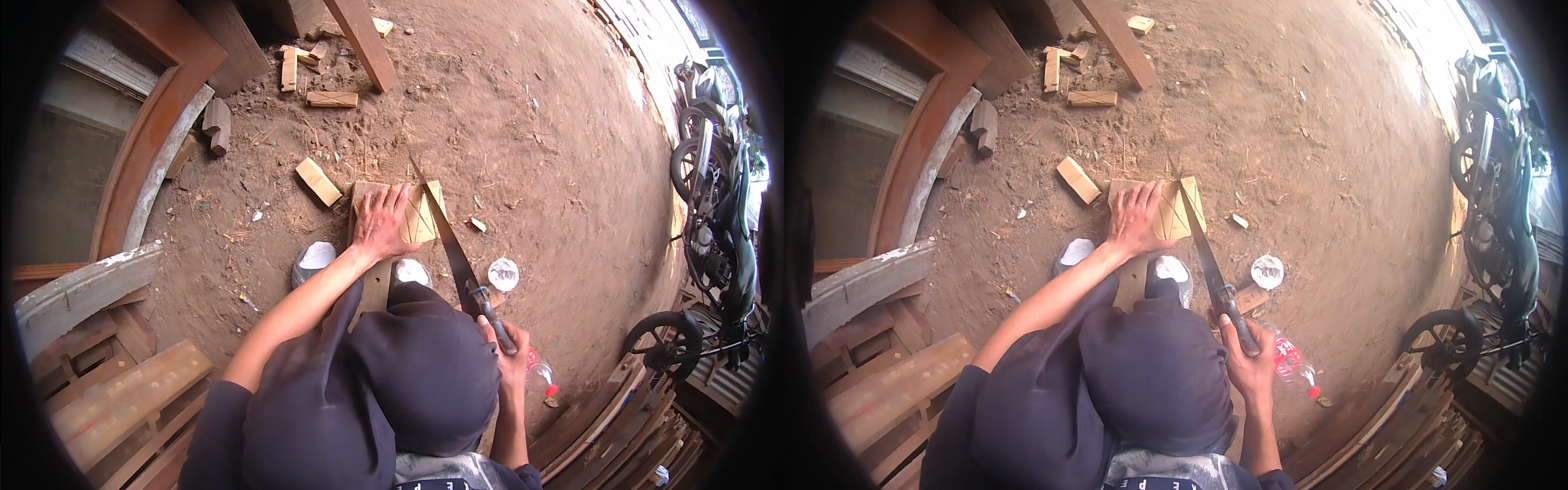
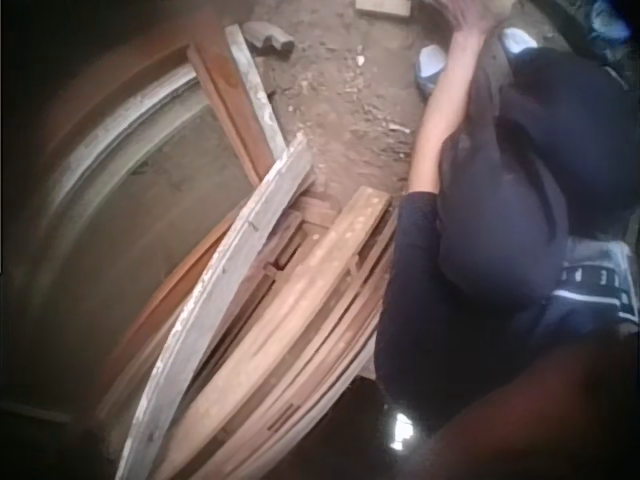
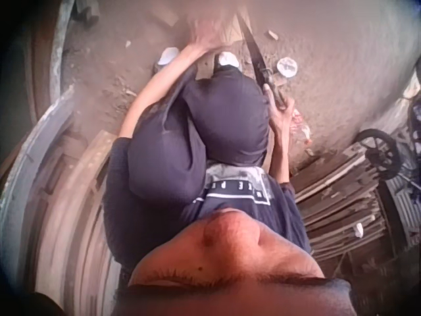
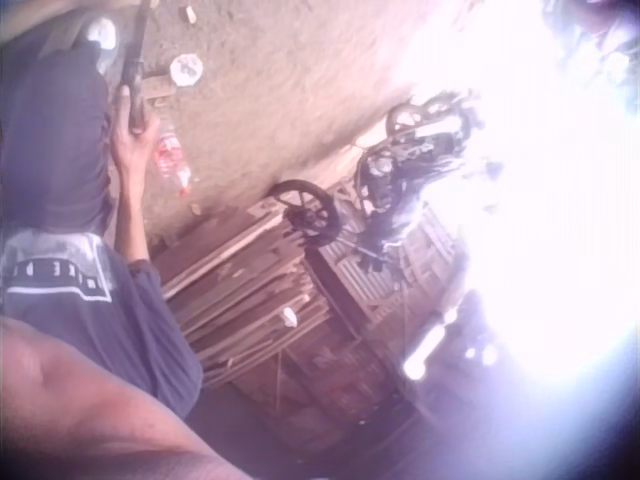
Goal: The person sits on the ground and uses a hand saw to cut a small piece of wood placed on a larger wooden block. The person holds the wood steady with one hand and saws with the other, creating sawdust and small cut pieces.
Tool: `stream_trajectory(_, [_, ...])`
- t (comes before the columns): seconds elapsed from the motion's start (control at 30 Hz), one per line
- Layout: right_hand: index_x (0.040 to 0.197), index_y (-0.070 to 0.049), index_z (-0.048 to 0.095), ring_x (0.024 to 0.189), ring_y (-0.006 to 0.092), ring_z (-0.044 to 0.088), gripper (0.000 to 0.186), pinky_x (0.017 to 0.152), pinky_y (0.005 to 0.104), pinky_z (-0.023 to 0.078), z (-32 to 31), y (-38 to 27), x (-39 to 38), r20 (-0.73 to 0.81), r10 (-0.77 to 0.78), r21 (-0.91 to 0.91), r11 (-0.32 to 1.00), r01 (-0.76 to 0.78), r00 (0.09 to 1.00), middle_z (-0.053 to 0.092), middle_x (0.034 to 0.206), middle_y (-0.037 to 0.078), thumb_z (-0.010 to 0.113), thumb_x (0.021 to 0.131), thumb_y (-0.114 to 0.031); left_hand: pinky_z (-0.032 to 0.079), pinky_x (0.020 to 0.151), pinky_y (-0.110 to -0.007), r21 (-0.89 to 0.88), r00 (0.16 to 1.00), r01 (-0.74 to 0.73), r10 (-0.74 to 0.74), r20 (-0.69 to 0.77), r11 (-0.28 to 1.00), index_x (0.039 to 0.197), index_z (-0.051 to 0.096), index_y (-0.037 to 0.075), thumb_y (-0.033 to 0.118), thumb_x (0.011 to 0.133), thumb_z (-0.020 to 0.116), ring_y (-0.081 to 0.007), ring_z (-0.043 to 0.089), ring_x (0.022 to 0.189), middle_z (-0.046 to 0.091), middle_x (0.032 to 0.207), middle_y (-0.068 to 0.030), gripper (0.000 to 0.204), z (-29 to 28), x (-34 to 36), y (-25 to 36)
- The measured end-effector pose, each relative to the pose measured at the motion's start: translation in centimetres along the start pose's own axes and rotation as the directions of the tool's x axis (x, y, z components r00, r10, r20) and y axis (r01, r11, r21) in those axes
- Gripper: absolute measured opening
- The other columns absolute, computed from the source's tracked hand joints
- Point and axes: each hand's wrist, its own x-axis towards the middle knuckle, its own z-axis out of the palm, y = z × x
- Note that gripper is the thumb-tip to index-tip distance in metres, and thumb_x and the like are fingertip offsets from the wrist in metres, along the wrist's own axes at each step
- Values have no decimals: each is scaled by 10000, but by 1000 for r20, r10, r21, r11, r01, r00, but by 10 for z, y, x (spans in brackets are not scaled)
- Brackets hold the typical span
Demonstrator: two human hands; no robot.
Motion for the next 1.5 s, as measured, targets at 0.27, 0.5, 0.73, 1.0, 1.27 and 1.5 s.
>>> stream_trajectory(0.27, [812,36,675,631,31,436,350,546,272,352,-13,-4,-27,-53,-50,-57,997,47,997,549,641,-47,762,1019,-233,316,1215,-623,24,1000,-2,1,16,1000,1641,293,25,705,601,880,-362,408,1489,421,1603,-149,1373,0,3,-3])
stream_trajectory(0.5, [828,51,653,660,55,436,369,562,304,364,7,12,8,-17,-122,-94,988,120,992,533,663,-31,734,1034,-244,323,1207,-625,29,999,12,-13,32,1000,1634,296,10,712,595,878,-365,419,1481,433,1592,-152,1383,0,5,5])
stream_trajectory(0.73, [737,-15,643,551,18,470,390,491,244,337,-27,-14,-37,-28,-19,-66,998,17,999,541,610,-66,742,1035,-246,299,1219,-604,31,1000,13,-13,1,999,1628,303,-1,727,598,865,-344,400,1490,445,1578,-148,1381,4,1,0])
stream_trajectory(1.0, [804,41,672,617,46,436,367,534,306,351,-6,-2,-3,79,-57,-162,984,69,995,509,604,-9,746,1018,-248,288,1205,-588,62,1000,-11,11,0,998,1622,315,-6,729,593,859,-313,418,1449,447,1568,-130,1377,5,0,1])
stream_trajectory(1.27, [836,50,696,628,51,455,375,546,310,365,-24,7,-8,38,-32,-224,974,40,999,518,617,-3,745,1021,-273,302,1201,-576,28,1000,3,-2,-27,1000,1615,324,45,647,583,906,-326,429,1442,465,1534,-131,1329,-1,3,9])
stream_trajectory(1.5, [791,32,667,608,45,449,391,527,298,357,-38,1,-13,121,-36,-160,986,55,992,510,609,-21,744,1023,-272,321,1183,-569,40,999,36,-34,-41,999,1590,357,38,642,569,900,-324,448,1422,473,1527,-133,1305,-1,1,4])
